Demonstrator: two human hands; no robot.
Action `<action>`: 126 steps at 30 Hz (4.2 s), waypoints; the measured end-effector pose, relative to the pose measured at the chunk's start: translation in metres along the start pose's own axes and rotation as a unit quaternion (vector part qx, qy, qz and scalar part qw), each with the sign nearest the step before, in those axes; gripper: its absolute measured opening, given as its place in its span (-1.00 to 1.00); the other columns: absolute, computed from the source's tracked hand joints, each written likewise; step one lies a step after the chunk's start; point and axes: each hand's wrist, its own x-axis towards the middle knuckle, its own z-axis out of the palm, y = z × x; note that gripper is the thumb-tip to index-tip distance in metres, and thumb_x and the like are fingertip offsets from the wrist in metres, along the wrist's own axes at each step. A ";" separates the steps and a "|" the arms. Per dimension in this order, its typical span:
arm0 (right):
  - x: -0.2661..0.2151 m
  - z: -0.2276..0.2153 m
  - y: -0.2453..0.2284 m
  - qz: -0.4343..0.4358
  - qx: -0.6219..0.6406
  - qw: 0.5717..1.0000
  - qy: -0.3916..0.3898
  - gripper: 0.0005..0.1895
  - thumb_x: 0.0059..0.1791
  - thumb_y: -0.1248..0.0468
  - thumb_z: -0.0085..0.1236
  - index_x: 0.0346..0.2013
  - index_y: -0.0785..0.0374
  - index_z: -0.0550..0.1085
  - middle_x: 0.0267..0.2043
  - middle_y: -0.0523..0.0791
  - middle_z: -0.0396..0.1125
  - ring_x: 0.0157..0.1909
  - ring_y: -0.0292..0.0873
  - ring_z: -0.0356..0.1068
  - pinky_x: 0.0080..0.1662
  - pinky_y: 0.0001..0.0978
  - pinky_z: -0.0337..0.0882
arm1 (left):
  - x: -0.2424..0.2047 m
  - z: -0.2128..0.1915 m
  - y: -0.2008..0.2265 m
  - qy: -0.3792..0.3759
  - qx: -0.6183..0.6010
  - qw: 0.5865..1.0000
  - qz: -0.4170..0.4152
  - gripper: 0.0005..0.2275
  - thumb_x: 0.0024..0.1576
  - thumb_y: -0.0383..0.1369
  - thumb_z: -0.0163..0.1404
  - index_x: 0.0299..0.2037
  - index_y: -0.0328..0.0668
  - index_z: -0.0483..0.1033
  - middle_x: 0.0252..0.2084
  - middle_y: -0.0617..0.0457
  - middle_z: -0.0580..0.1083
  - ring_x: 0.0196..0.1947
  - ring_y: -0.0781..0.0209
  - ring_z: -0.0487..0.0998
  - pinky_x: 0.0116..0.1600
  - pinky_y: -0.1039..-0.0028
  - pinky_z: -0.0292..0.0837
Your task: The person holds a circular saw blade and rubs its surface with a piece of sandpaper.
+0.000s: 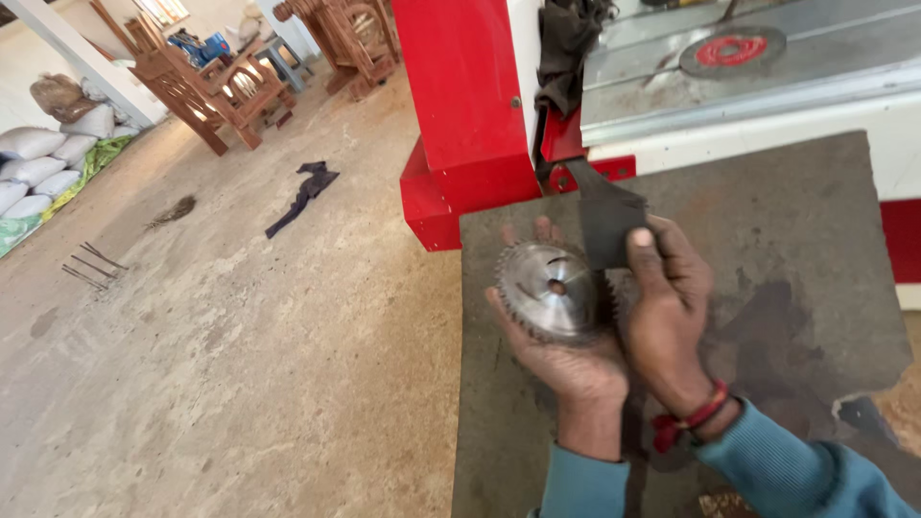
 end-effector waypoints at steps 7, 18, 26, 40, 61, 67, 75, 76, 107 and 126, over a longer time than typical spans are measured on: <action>0.030 -0.006 0.019 -0.048 0.018 0.998 -0.020 -0.78 0.27 0.28 -0.10 0.05 0.37 0.45 -0.10 -0.20 0.41 -0.09 -0.39 0.33 -0.03 -0.57 0.38 | -0.013 -0.002 -0.005 -0.050 -0.045 0.995 -0.069 -0.28 0.25 0.14 -0.25 0.54 -0.13 0.07 0.49 -0.04 0.19 0.47 0.05 0.21 0.54 0.18 0.10; 0.053 -0.028 0.024 -0.083 -0.123 0.980 -0.130 -0.72 0.25 0.19 -0.05 0.05 0.37 0.47 -0.27 -0.16 0.38 -0.24 -0.36 0.32 -0.21 -0.50 0.35 | 0.001 -0.019 0.019 0.067 -0.027 0.968 -0.239 -0.27 0.16 0.24 -0.16 0.31 -0.26 0.35 0.31 -0.11 0.39 0.32 0.01 0.38 0.39 0.10 0.30; 0.040 -0.013 0.009 -0.117 -0.159 0.963 -0.181 -0.69 0.25 0.23 -0.01 0.16 0.42 0.46 -0.03 -0.05 0.44 -0.03 -0.28 0.42 -0.03 -0.46 0.43 | 0.000 -0.025 0.030 0.023 -0.055 0.963 -0.261 -0.30 0.21 0.25 -0.21 0.32 -0.19 0.34 0.27 -0.08 0.41 0.28 0.05 0.42 0.33 0.12 0.38; 0.026 -0.017 -0.014 -0.149 -0.350 0.906 -0.188 -0.74 0.12 0.33 0.15 0.09 0.32 0.59 -0.28 0.00 0.55 -0.59 -0.25 0.37 -0.56 -0.36 0.28 | 0.005 -0.016 0.038 0.034 0.068 0.978 -0.192 -0.41 0.22 0.18 -0.43 0.40 0.25 0.27 0.22 0.03 0.43 0.26 0.14 0.43 0.32 0.15 0.40; -0.010 -0.022 -0.044 -0.216 -0.260 0.881 -0.331 -0.74 0.08 0.44 0.02 0.02 0.19 0.55 -0.09 0.09 0.55 -0.31 -0.19 0.59 -0.42 -0.43 0.51 | 0.004 -0.037 0.025 -0.017 0.043 0.987 -0.155 -0.47 0.44 0.10 -0.35 0.60 0.29 0.19 0.03 0.01 0.47 -0.01 0.19 0.53 0.04 0.35 0.64; -0.007 0.002 -0.043 -0.071 -0.378 0.851 -0.356 -0.72 -0.03 0.40 0.11 -0.05 0.21 0.63 -0.17 0.02 0.57 -0.28 -0.06 0.55 -0.30 -0.25 0.57 | 0.012 -0.032 0.026 -0.147 -0.139 0.970 -0.138 -0.50 0.45 0.07 -0.34 0.57 0.24 0.14 0.09 -0.14 0.49 0.02 0.03 0.56 0.00 0.09 0.61; 0.017 -0.005 -0.038 -0.159 -0.278 0.912 -0.255 -0.67 -0.02 0.46 0.06 0.03 0.40 0.56 0.00 0.10 0.51 -0.14 0.00 0.60 -0.21 -0.18 0.58 | 0.006 -0.037 0.024 0.019 -0.209 0.954 -0.214 -0.46 0.45 -0.05 -0.28 0.56 -0.14 0.07 0.10 -0.25 0.49 0.04 -0.15 0.57 0.06 0.08 0.63; 0.016 -0.001 -0.036 -0.108 -0.371 0.874 -0.294 -0.74 0.03 0.39 0.05 -0.02 0.28 0.60 -0.07 0.01 0.55 -0.19 -0.07 0.60 -0.17 -0.25 0.60 | 0.006 -0.036 0.020 0.056 -0.245 0.941 -0.225 -0.46 0.46 -0.09 -0.27 0.56 -0.21 0.04 0.10 -0.27 0.50 0.03 -0.18 0.57 0.03 0.03 0.63; -0.030 -0.031 -0.022 -0.257 -0.188 0.821 -0.474 -0.51 -0.15 0.51 -0.02 0.05 0.22 0.53 0.12 -0.05 0.50 0.07 -0.04 0.59 0.02 -0.22 0.56 | 0.011 -0.039 0.052 -0.101 -0.097 0.957 -0.253 -0.53 0.21 0.05 -0.21 0.33 0.32 0.19 0.10 -0.07 0.49 0.07 -0.03 0.57 0.08 0.07 0.63; 0.028 -0.005 -0.026 -0.152 -0.311 0.872 -0.347 -0.50 -0.04 0.50 0.09 0.20 0.26 0.52 0.24 -0.06 0.46 -0.04 -0.14 0.59 -0.02 -0.23 0.61 | 0.008 -0.032 0.041 -0.009 -0.107 0.977 -0.186 -0.50 0.44 -0.06 -0.32 0.56 0.01 0.13 0.14 -0.27 0.48 0.05 -0.17 0.57 0.08 0.02 0.59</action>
